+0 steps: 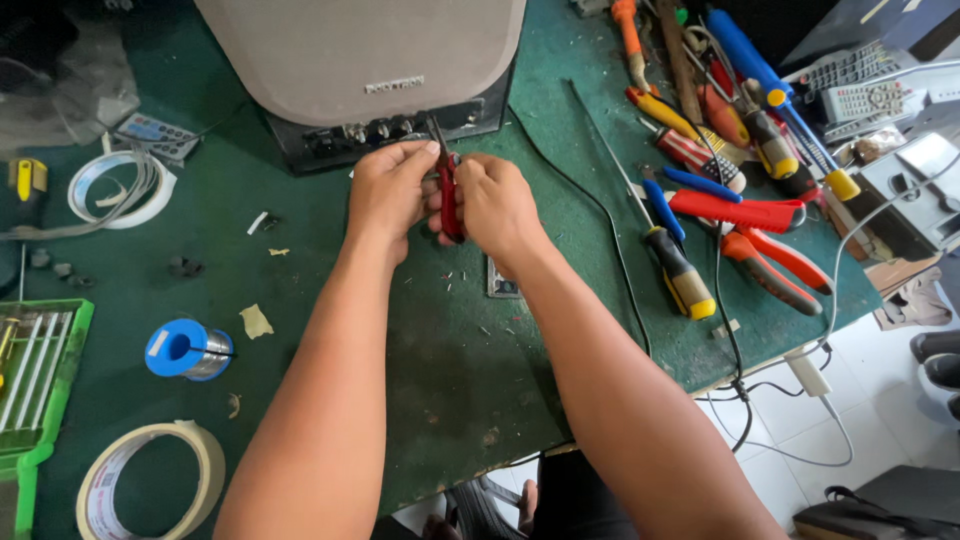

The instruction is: The person uses pliers to strip and manipulate wires connected to a speaker's terminal block. They then apply electrical tape to the wires and use a utility knife to trim the tape.

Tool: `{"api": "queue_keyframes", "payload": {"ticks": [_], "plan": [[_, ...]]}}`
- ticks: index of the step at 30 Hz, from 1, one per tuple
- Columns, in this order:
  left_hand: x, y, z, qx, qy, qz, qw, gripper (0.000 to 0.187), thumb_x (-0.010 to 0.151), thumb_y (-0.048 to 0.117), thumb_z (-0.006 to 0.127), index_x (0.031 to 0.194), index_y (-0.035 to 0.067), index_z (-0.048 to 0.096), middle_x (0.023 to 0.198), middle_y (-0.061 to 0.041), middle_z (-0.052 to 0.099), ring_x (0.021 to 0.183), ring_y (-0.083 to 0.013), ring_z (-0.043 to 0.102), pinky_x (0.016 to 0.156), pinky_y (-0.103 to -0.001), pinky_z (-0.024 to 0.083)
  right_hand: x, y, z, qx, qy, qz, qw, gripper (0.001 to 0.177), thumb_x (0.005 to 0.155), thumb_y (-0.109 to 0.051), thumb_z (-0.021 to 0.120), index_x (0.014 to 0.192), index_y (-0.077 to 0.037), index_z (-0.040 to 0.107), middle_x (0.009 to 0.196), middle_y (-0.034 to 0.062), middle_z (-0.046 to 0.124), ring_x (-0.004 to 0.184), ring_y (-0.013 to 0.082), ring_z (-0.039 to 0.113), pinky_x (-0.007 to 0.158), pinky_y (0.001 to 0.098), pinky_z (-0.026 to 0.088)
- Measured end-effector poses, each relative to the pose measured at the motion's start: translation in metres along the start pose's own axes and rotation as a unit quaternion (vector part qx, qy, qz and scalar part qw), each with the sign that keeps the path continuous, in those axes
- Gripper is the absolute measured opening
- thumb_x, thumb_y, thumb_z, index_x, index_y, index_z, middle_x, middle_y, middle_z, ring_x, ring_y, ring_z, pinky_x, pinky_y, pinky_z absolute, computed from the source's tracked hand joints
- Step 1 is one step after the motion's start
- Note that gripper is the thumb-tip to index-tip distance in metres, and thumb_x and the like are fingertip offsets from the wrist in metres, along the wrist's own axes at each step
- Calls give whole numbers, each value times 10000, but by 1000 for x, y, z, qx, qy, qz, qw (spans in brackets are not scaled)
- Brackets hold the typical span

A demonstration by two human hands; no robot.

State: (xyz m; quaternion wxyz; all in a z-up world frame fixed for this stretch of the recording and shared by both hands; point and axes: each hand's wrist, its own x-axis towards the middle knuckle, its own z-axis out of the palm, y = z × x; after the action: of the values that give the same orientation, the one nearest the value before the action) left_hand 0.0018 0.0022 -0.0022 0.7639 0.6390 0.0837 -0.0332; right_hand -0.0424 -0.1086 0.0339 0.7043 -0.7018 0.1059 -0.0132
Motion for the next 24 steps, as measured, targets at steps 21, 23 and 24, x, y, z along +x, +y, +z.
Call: {"api": "queue_keyframes", "payload": {"ticks": [21, 23, 24], "plan": [[-15, 20, -10, -10, -58, -32, 998, 439, 980, 236, 733, 1283, -81, 709, 1048, -214, 792, 781, -197, 796, 703, -341, 693, -69, -61, -21, 69, -11, 101, 992, 315, 973, -251, 584, 1110, 25, 655, 775, 134, 684, 622, 231, 718, 590, 409, 645], [-29, 45, -21, 26, -47, -26, 998, 421, 963, 242, 739, 1237, -76, 729, 1015, -201, 804, 764, -200, 796, 688, -327, 690, -61, -60, -52, 20, 9, 33, 999, 336, 972, -191, 531, 1191, 18, 676, 827, 131, 680, 667, 224, 695, 593, 364, 608], [-38, 55, -26, 64, -41, -31, 997, 403, 946, 249, 744, 1191, -72, 748, 981, -188, 815, 746, -203, 797, 672, -314, 687, -57, -58, -68, -27, 36, -28, 999, 399, 971, -132, 477, 1271, 11, 698, 878, 127, 675, 712, 217, 672, 596, 319, 572]]}}
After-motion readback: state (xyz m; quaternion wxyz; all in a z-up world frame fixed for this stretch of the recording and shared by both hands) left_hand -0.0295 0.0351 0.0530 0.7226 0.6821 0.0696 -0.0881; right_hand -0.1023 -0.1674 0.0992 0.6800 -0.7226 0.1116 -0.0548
